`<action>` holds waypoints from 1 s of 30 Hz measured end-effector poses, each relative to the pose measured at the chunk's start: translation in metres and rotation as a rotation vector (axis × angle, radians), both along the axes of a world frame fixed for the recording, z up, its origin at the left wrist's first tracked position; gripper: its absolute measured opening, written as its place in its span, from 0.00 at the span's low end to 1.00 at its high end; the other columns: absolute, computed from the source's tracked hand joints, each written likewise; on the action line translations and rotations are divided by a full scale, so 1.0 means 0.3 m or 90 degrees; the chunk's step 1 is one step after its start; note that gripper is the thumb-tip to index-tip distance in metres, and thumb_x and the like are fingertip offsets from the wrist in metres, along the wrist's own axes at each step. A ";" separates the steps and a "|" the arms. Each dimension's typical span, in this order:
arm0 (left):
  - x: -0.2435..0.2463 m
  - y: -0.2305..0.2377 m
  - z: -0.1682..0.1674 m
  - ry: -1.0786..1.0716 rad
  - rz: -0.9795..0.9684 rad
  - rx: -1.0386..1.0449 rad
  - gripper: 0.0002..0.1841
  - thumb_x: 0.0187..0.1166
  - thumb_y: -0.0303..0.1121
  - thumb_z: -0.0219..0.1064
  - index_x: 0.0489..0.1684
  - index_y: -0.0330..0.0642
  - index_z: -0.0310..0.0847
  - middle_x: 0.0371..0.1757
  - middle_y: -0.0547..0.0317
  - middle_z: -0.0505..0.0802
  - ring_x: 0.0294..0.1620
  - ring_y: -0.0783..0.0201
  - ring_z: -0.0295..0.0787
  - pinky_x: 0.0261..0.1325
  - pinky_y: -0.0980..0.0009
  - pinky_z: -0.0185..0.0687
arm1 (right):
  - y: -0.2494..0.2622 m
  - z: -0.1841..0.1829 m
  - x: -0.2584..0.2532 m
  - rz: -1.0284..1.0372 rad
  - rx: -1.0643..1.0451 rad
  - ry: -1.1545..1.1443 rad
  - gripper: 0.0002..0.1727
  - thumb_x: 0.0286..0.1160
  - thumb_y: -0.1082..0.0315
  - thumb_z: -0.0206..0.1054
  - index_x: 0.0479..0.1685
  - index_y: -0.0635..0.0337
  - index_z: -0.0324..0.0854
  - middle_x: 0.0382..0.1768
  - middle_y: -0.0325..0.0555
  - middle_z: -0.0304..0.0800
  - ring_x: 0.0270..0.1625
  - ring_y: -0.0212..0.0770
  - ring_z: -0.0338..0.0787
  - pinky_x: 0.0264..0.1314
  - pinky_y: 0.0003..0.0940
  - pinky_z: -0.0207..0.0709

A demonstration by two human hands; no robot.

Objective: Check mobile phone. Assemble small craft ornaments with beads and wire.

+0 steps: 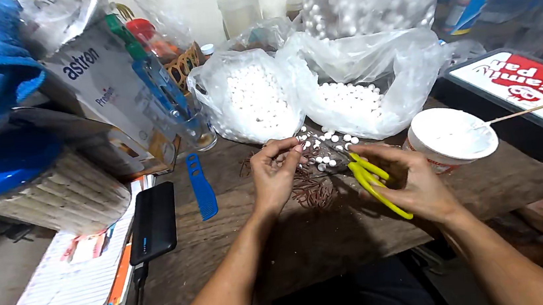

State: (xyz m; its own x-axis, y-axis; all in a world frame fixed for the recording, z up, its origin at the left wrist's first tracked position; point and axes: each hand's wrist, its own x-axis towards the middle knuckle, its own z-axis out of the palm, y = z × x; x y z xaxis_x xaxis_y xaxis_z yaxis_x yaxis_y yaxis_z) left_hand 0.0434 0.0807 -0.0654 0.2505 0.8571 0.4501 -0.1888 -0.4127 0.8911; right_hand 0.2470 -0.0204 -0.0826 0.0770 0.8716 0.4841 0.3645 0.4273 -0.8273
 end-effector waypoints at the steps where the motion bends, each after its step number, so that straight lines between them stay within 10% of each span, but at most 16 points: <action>1: 0.000 -0.002 0.002 0.003 -0.002 0.003 0.08 0.75 0.13 0.66 0.44 0.31 0.88 0.37 0.64 0.90 0.29 0.77 0.87 0.38 0.80 0.89 | 0.006 0.001 0.000 -0.004 -0.004 -0.008 0.40 0.56 0.51 0.82 0.68 0.70 0.81 0.47 0.33 0.91 0.39 0.13 0.82 0.40 0.09 0.76; 30: 0.014 -0.014 -0.020 0.081 -0.018 0.107 0.09 0.71 0.14 0.67 0.45 0.24 0.88 0.39 0.58 0.90 0.33 0.81 0.87 0.42 0.84 0.88 | 0.012 -0.010 -0.030 0.031 -0.041 0.010 0.32 0.60 0.65 0.75 0.69 0.72 0.80 0.44 0.32 0.91 0.37 0.13 0.82 0.40 0.08 0.78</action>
